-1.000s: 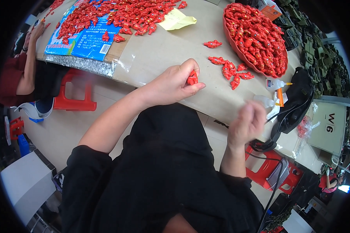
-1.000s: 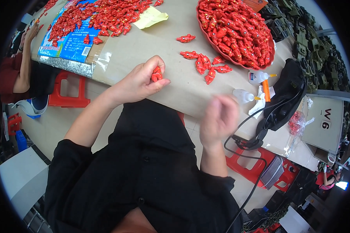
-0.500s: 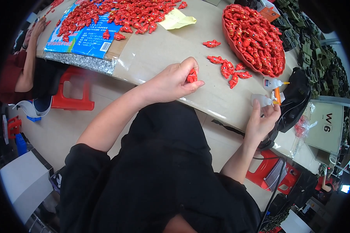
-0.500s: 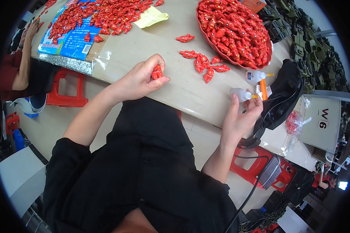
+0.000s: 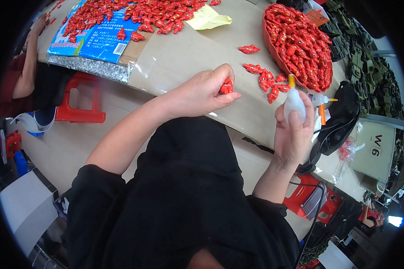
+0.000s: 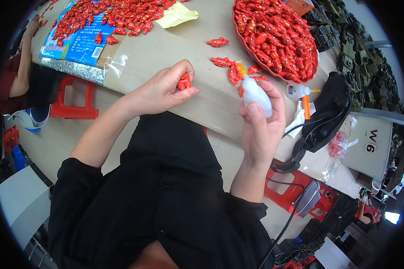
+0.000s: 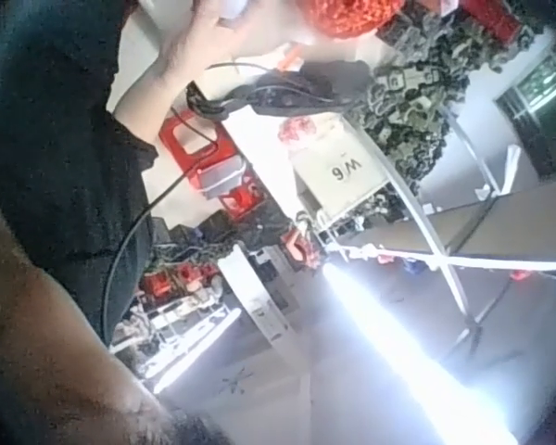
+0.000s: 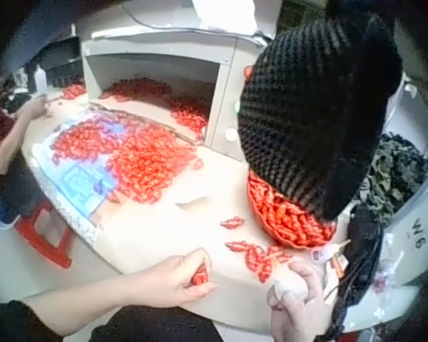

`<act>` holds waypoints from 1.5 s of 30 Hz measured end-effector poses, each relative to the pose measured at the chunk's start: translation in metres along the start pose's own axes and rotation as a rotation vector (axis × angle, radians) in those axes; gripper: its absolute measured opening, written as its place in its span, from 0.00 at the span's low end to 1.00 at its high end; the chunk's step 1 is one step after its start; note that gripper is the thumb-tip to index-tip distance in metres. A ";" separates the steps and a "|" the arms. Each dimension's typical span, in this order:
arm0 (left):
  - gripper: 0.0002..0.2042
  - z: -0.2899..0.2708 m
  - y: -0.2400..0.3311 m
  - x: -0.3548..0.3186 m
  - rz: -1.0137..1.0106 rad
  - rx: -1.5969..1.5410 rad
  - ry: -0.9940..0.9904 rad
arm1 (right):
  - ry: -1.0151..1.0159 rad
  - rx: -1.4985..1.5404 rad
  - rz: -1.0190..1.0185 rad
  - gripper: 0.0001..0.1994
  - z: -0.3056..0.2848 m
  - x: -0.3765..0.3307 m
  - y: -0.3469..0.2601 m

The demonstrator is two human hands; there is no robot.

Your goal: The person glues and assembles small red plastic toy parts by hand, using a glue bottle to join the pieces at a factory workbench.

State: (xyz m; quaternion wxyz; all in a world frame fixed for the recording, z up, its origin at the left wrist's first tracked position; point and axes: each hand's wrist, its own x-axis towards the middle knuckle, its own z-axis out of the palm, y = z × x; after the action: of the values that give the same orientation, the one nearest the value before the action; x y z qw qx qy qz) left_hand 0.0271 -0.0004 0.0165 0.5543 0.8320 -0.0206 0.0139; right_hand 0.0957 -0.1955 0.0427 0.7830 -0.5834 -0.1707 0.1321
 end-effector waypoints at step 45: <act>0.13 0.005 0.001 0.003 0.123 0.118 0.058 | -0.090 -0.148 -0.195 0.12 0.014 0.009 0.020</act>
State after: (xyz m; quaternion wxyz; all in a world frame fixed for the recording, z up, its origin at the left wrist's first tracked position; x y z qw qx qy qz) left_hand 0.0305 -0.0052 0.0155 0.5029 0.8595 -0.0547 0.0730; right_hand 0.0977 -0.1740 0.0277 0.7386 -0.6135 -0.2708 0.0684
